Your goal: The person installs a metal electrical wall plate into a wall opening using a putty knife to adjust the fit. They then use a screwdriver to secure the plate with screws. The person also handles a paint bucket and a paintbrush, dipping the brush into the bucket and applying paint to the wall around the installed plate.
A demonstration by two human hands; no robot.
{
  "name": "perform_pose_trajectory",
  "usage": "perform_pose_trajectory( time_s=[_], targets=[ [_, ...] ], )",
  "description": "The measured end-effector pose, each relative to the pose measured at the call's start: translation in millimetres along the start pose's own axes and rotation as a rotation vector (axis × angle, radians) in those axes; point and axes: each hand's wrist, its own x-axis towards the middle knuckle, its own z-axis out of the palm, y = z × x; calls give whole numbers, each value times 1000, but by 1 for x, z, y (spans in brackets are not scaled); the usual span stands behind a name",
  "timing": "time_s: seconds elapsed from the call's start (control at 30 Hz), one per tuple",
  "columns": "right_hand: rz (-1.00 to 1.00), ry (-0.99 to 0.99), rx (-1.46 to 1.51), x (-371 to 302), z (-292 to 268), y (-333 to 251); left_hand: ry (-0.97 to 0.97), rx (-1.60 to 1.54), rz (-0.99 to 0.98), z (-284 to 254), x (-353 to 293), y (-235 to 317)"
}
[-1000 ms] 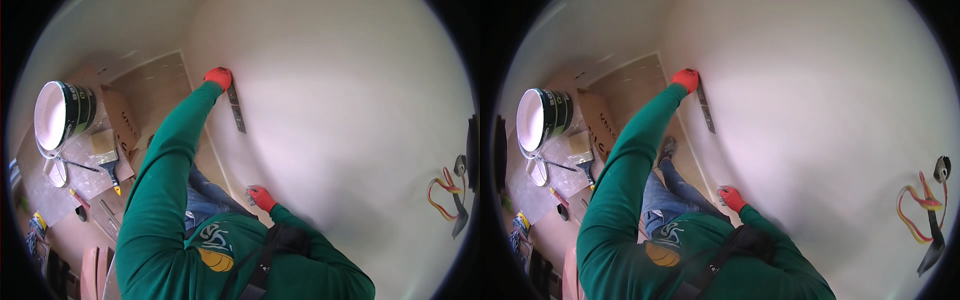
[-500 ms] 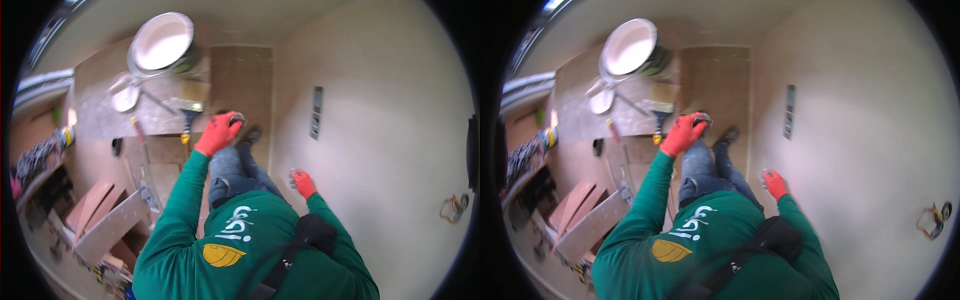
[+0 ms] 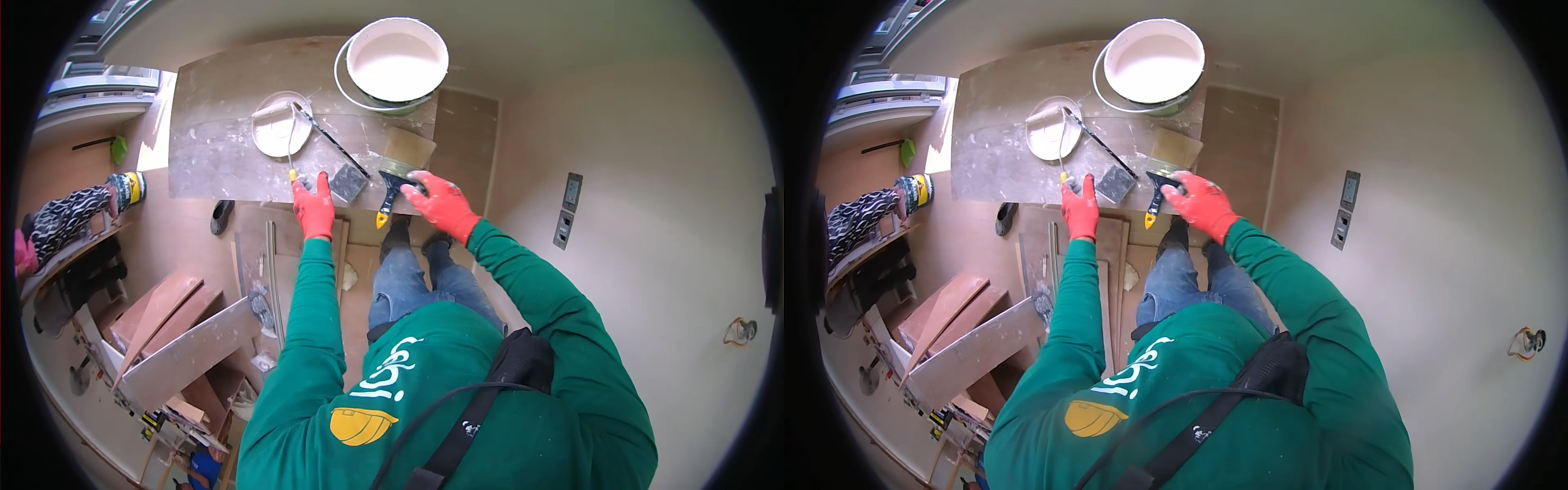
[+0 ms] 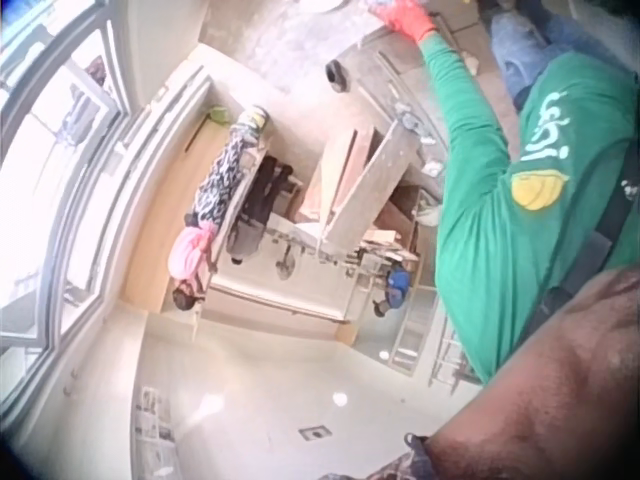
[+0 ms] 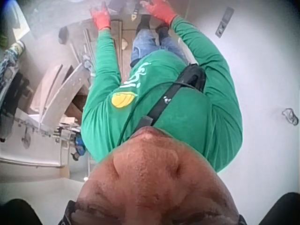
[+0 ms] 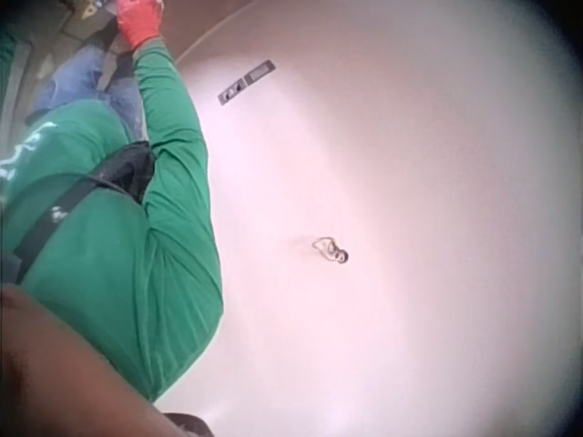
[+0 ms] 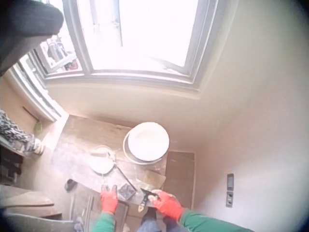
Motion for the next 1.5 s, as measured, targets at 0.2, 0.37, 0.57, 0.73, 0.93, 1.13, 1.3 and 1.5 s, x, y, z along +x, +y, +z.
perform_pose_trajectory(
  time_s=[0.2, 0.37, 0.57, 0.73, 0.93, 1.13, 1.3, 1.5],
  targets=[
    [-95, -27, -252, 79, 71, -52, 138, 41, 245, -13, 9, -27],
    [13, -101, -547, 155, 131, -41, 177, -70, 230, -24, 20, -43],
    [-344, 35, -474, 142, 107, -45, 255, 112, 150, -43, 63, -85],
    [-579, 8, -268, 24, 2, -121, 351, 492, 123, -27, 137, -151],
    [-374, 185, 318, -56, -143, -145, 510, 609, -179, -4, 186, -146],
    [-354, 797, -35, -115, -221, -147, 523, 608, -166, 1, 189, -142],
    [-410, 831, 217, -126, -219, -167, 504, 639, -191, 2, 189, -138],
    [-371, 897, 38, -44, -169, -200, 481, 676, -215, -2, 186, -119]
  ],
)
